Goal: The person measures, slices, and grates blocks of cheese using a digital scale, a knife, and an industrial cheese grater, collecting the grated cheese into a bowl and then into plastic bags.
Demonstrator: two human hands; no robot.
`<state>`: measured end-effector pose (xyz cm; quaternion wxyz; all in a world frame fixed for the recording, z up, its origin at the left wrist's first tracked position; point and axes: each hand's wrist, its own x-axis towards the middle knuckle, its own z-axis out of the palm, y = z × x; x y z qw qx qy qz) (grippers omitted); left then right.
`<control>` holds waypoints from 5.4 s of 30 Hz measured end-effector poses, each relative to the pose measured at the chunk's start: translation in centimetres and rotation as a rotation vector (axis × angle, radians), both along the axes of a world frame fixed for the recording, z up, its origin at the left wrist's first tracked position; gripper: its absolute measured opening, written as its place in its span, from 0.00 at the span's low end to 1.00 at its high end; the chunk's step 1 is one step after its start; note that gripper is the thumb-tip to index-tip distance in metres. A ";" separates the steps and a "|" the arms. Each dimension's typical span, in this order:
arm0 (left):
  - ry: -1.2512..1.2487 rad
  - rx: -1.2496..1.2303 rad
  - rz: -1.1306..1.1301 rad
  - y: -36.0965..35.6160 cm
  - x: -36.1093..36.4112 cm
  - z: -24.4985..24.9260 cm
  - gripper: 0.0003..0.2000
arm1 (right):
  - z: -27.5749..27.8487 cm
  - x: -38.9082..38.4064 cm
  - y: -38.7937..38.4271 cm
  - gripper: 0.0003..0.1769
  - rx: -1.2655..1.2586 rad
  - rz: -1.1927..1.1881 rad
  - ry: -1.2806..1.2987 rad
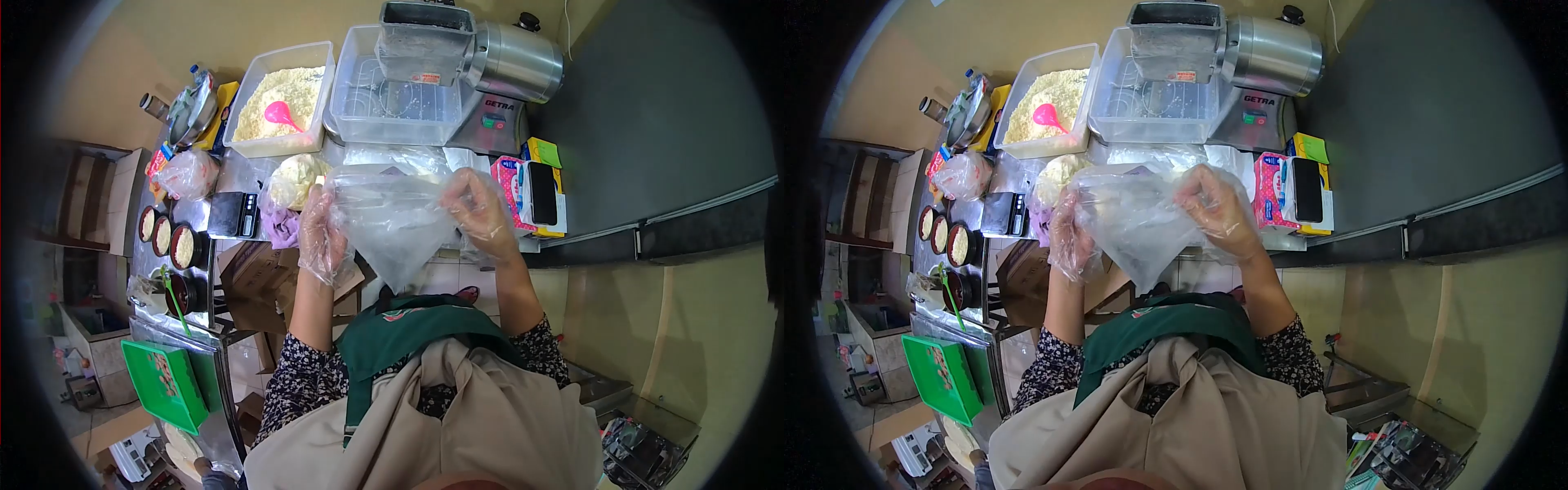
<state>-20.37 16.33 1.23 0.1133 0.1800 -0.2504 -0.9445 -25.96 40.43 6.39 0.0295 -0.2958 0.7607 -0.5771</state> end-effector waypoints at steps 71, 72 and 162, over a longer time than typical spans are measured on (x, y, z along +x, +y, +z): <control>-0.670 -1.358 -0.555 0.0 -6.3 -18.1 0.27 | -14.7 -4.7 -2.4 0.52 0.225 -0.008 -0.127; -0.709 -1.535 -0.520 0.6 -6.0 -15.6 0.30 | -15.0 -4.9 -3.8 0.52 0.444 0.058 -0.099; 0.295 -2.159 -0.496 4.2 -17.6 -18.4 0.25 | -20.1 5.1 -1.4 0.16 0.988 -0.246 -0.481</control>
